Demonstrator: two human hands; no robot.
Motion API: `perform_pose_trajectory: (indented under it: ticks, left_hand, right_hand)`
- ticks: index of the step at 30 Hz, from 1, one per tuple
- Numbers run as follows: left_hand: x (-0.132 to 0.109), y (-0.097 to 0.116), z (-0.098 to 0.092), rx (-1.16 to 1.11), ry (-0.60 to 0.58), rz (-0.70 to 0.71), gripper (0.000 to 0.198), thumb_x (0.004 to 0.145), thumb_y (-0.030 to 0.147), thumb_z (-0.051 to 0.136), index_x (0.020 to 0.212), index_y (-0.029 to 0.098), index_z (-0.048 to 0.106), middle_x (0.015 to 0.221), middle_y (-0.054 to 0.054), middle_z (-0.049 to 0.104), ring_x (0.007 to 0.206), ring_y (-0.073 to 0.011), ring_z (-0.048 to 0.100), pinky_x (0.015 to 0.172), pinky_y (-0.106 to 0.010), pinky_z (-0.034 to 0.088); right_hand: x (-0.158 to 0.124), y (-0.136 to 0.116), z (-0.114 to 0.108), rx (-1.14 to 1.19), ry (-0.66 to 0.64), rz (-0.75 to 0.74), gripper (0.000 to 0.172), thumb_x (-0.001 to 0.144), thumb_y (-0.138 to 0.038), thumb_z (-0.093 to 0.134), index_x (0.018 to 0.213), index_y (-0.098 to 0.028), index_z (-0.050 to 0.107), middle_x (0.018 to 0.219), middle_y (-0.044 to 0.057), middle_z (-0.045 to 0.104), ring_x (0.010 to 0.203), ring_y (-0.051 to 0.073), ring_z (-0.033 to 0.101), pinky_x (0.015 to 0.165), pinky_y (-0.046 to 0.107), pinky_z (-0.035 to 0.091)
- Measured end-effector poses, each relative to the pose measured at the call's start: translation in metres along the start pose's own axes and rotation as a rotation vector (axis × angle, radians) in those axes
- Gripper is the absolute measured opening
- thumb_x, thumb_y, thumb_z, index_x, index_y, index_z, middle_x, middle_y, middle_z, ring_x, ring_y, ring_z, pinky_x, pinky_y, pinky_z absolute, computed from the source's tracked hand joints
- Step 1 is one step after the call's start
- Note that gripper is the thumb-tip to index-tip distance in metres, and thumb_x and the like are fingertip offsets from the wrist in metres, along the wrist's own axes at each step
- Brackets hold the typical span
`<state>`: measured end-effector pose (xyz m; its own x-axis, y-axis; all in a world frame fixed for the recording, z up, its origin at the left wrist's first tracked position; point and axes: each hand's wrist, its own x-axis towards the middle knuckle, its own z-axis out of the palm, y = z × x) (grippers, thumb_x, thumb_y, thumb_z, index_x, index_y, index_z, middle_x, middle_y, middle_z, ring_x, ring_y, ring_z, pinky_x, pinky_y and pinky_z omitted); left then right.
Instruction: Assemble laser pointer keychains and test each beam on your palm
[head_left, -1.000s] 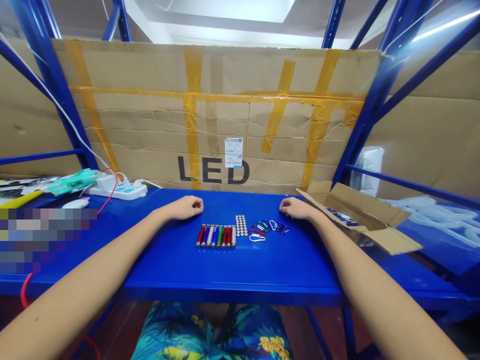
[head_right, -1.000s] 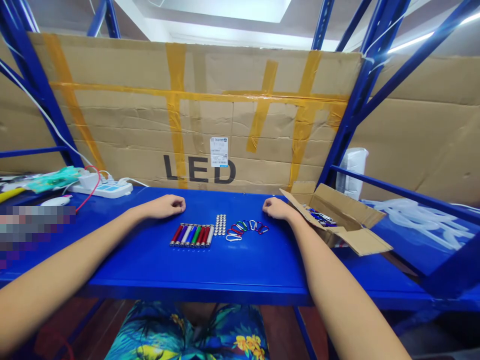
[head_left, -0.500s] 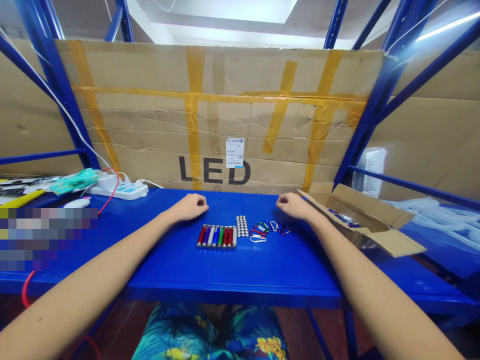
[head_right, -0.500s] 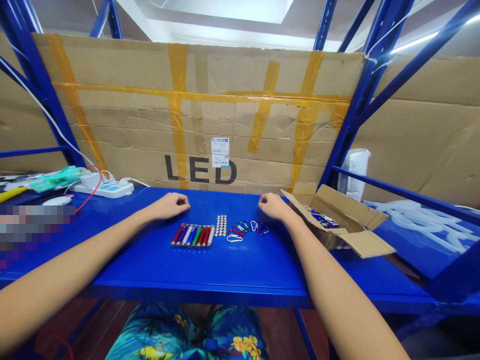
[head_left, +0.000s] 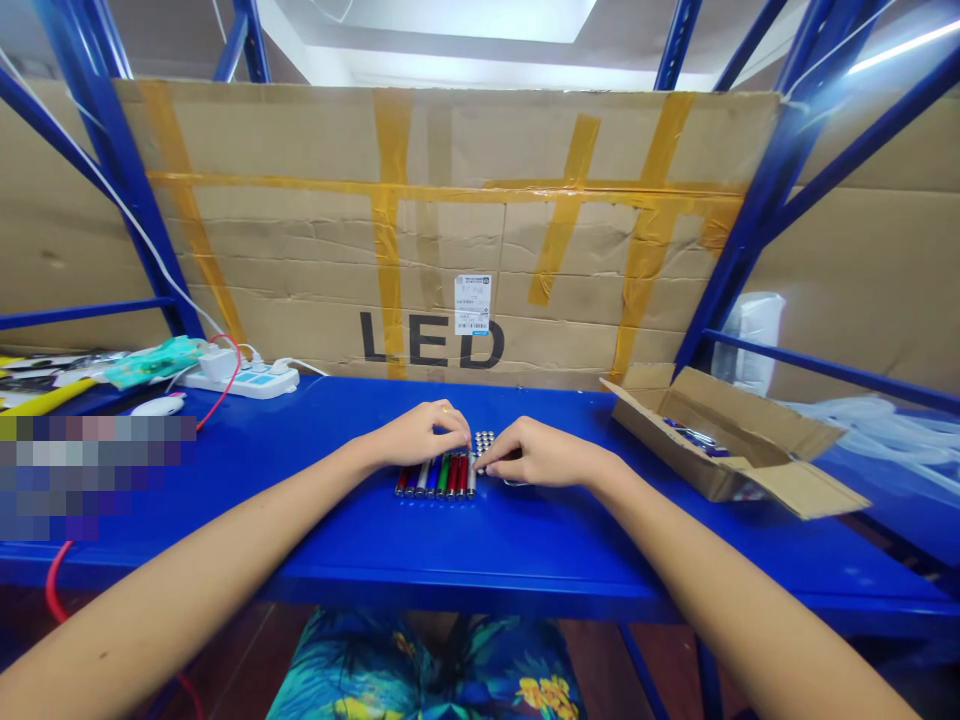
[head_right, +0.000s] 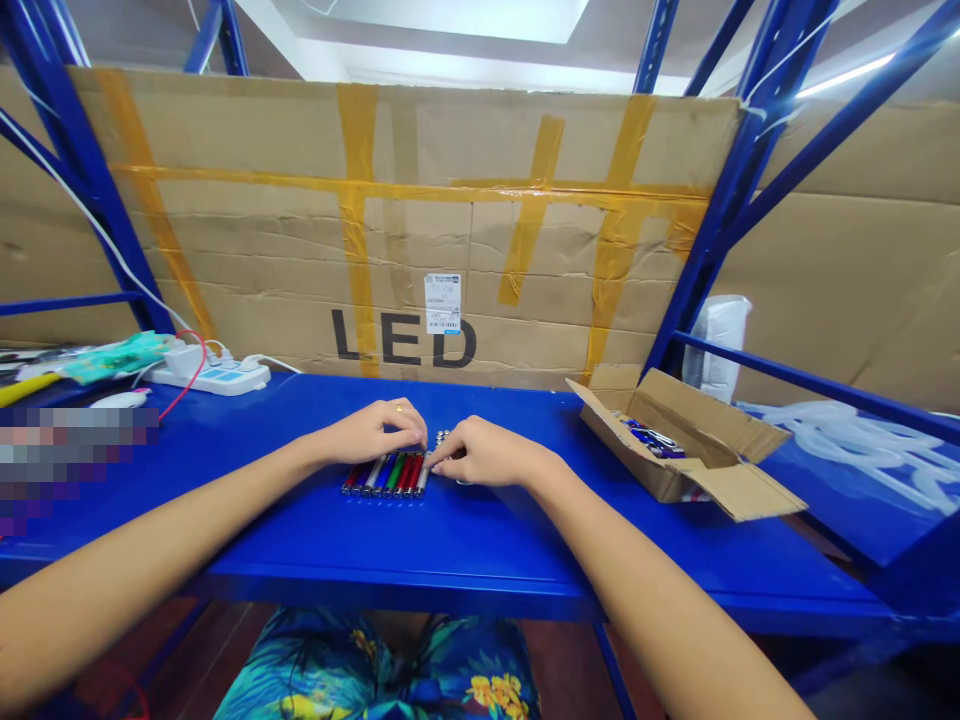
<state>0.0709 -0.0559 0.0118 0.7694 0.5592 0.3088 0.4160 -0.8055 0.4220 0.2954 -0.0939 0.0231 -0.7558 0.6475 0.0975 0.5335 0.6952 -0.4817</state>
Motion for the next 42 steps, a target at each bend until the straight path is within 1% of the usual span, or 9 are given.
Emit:
perform_pose_trajectory:
  ticks: [12, 19, 23, 26, 29, 33, 35, 38, 42]
  left_hand:
    - [0.000, -0.006, 0.006, 0.036, -0.025, 0.001, 0.029, 0.090, 0.028, 0.048, 0.078, 0.023, 0.074, 0.097, 0.000, 0.074, 0.098, -0.0187, 0.056, 0.093, -0.032, 0.039]
    - [0.002, -0.007, 0.006, 0.126, -0.009, -0.014, 0.032, 0.092, 0.032, 0.047, 0.076, 0.021, 0.073, 0.096, -0.001, 0.073, 0.095, -0.0195, 0.056, 0.090, -0.034, 0.038]
    - [0.002, -0.008, 0.005, 0.242, 0.034, -0.056, 0.038, 0.094, 0.035, 0.044, 0.071, 0.019, 0.069, 0.087, -0.004, 0.072, 0.087, -0.0195, 0.055, 0.085, -0.034, 0.038]
    - [0.002, -0.013, 0.003, 0.307, 0.110, -0.126, 0.037, 0.093, 0.034, 0.044, 0.069, 0.018, 0.067, 0.081, -0.004, 0.070, 0.084, -0.0196, 0.056, 0.081, -0.033, 0.038]
    - [0.001, -0.020, 0.002, 0.344, 0.164, -0.197, 0.035, 0.092, 0.034, 0.045, 0.068, 0.018, 0.065, 0.077, -0.004, 0.068, 0.078, -0.0193, 0.057, 0.075, -0.032, 0.039]
    - [0.000, -0.025, 0.000, 0.336, 0.184, -0.249, 0.035, 0.091, 0.034, 0.045, 0.066, 0.018, 0.064, 0.076, -0.005, 0.068, 0.073, -0.0182, 0.059, 0.070, -0.031, 0.039]
    - [-0.001, -0.025, 0.000, 0.323, 0.190, -0.255, 0.035, 0.091, 0.034, 0.045, 0.066, 0.017, 0.064, 0.076, -0.005, 0.068, 0.072, -0.0178, 0.059, 0.070, -0.030, 0.040]
    - [-0.002, -0.024, 0.000, 0.313, 0.210, -0.252, 0.034, 0.090, 0.033, 0.045, 0.067, 0.017, 0.064, 0.077, -0.005, 0.069, 0.074, -0.0183, 0.060, 0.072, -0.030, 0.041]
    - [0.002, -0.024, -0.002, 0.222, 0.232, -0.208, 0.021, 0.087, 0.026, 0.050, 0.086, 0.018, 0.069, 0.090, -0.004, 0.071, 0.084, -0.0181, 0.062, 0.079, -0.030, 0.044]
  right_hand:
    - [0.002, 0.002, 0.007, -0.044, -0.033, -0.033, 0.031, 0.083, -0.020, 0.057, 0.108, -0.021, 0.075, 0.102, 0.004, 0.075, 0.084, 0.018, 0.068, 0.075, 0.024, 0.047]
    - [-0.003, -0.003, 0.000, 0.084, -0.168, 0.019, 0.031, 0.081, -0.022, 0.061, 0.108, -0.019, 0.075, 0.099, 0.003, 0.076, 0.082, 0.016, 0.067, 0.073, 0.022, 0.047]
    - [-0.008, -0.005, -0.008, 0.146, -0.254, 0.050, 0.029, 0.080, -0.025, 0.063, 0.104, -0.017, 0.076, 0.092, 0.003, 0.076, 0.077, 0.015, 0.066, 0.068, 0.022, 0.046]
    - [-0.010, -0.008, -0.011, 0.136, -0.175, 0.035, 0.026, 0.082, -0.025, 0.059, 0.099, -0.014, 0.076, 0.092, 0.004, 0.075, 0.077, 0.015, 0.064, 0.068, 0.023, 0.045]
    - [-0.010, -0.014, -0.008, 0.021, -0.053, 0.062, 0.028, 0.086, -0.035, 0.055, 0.086, -0.014, 0.073, 0.073, 0.003, 0.069, 0.063, 0.012, 0.055, 0.057, 0.023, 0.039]
    - [-0.007, -0.027, 0.007, -0.145, 0.013, 0.202, 0.038, 0.075, -0.054, 0.065, 0.073, -0.016, 0.064, 0.067, 0.003, 0.065, 0.056, 0.012, 0.051, 0.050, 0.024, 0.032]
    - [-0.005, -0.032, 0.014, -0.186, -0.006, 0.246, 0.035, 0.071, -0.051, 0.069, 0.069, -0.016, 0.062, 0.067, 0.003, 0.065, 0.056, 0.013, 0.052, 0.048, 0.025, 0.031]
    - [-0.004, -0.036, 0.017, -0.148, -0.105, 0.291, 0.021, 0.071, -0.037, 0.068, 0.066, -0.017, 0.061, 0.060, 0.001, 0.064, 0.053, 0.013, 0.053, 0.047, 0.024, 0.032]
    - [-0.011, -0.025, 0.002, -0.061, -0.138, 0.295, 0.008, 0.068, -0.025, 0.063, 0.066, -0.017, 0.060, 0.059, 0.000, 0.062, 0.051, 0.012, 0.052, 0.048, 0.024, 0.033]
